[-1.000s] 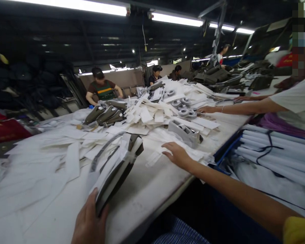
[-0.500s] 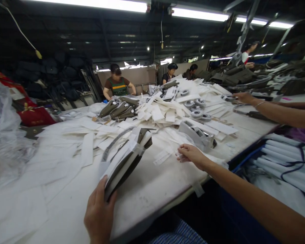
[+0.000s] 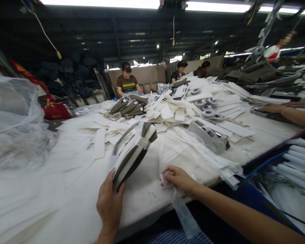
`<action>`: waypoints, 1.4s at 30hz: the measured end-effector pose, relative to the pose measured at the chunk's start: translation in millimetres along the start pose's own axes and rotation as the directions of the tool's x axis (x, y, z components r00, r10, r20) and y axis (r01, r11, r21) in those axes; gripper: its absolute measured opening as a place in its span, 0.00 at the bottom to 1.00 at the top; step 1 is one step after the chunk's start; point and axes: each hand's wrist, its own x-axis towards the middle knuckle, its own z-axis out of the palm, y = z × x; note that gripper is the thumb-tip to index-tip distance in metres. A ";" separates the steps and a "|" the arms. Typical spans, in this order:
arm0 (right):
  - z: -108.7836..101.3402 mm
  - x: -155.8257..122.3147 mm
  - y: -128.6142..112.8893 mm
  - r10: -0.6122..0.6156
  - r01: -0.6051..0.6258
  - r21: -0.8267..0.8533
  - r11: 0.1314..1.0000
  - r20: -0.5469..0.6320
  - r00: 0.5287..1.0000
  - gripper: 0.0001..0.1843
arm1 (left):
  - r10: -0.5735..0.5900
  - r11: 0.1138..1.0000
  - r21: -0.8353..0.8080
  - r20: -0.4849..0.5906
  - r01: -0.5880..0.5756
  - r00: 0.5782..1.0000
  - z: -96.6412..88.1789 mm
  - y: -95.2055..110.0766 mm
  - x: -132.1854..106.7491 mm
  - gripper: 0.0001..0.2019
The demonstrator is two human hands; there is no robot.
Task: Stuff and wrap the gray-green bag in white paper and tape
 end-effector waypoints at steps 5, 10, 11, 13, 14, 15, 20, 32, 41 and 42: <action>-6.5 10.4 -5.5 -0.342 0.277 -0.627 0.728 0.018 0.939 0.13 | -0.002 0.999 -0.037 -0.002 0.002 1.000 0.1 -1.6 -1.1 0.28; 16.1 12.7 -16.9 -0.357 0.254 -0.967 0.003 0.236 0.904 0.21 | 0.016 0.999 -0.051 0.009 -0.016 1.000 4.9 -1.2 -2.0 0.28; 25.6 10.7 -17.7 -0.291 0.242 -0.969 -0.045 0.244 0.925 0.21 | 0.023 0.998 -0.054 0.012 -0.022 1.000 5.6 -1.3 -1.9 0.28; 41.1 4.2 -20.4 -0.187 0.234 -0.971 -0.045 0.238 0.953 0.23 | 0.039 0.998 -0.055 0.016 -0.038 0.999 6.1 -1.2 -1.5 0.28; 45.3 0.1 -22.9 -0.151 0.240 -0.971 -0.010 0.239 0.959 0.26 | 0.049 0.997 -0.056 0.017 -0.048 0.999 6.0 -1.1 -1.2 0.28; 46.3 -3.9 -26.2 -0.122 0.262 -0.964 0.042 0.256 0.959 0.29 | 0.058 0.997 -0.055 0.016 -0.057 0.998 5.7 -0.8 -1.0 0.28; 20.5 -9.7 -37.0 -0.135 0.424 -0.850 0.313 0.403 0.905 0.22 | 0.058 0.997 -0.054 0.009 -0.058 0.998 3.2 1.9 -0.1 0.27; 15.6 20.2 10.3 -0.220 0.573 -0.814 0.099 0.544 0.810 0.34 | 0.098 0.994 -0.042 -0.002 -0.098 0.995 -4.6 8.3 3.1 0.27; 18.0 49.5 17.4 -0.321 0.592 -0.589 0.550 0.505 0.801 0.20 | 0.459 0.886 -0.085 0.020 -0.456 0.888 -10.1 34.2 -13.9 0.27; 17.4 51.5 20.4 -0.322 0.563 -0.562 0.606 0.474 0.820 0.19 | 0.493 0.867 -0.089 0.017 -0.490 0.870 -10.2 36.7 -16.9 0.26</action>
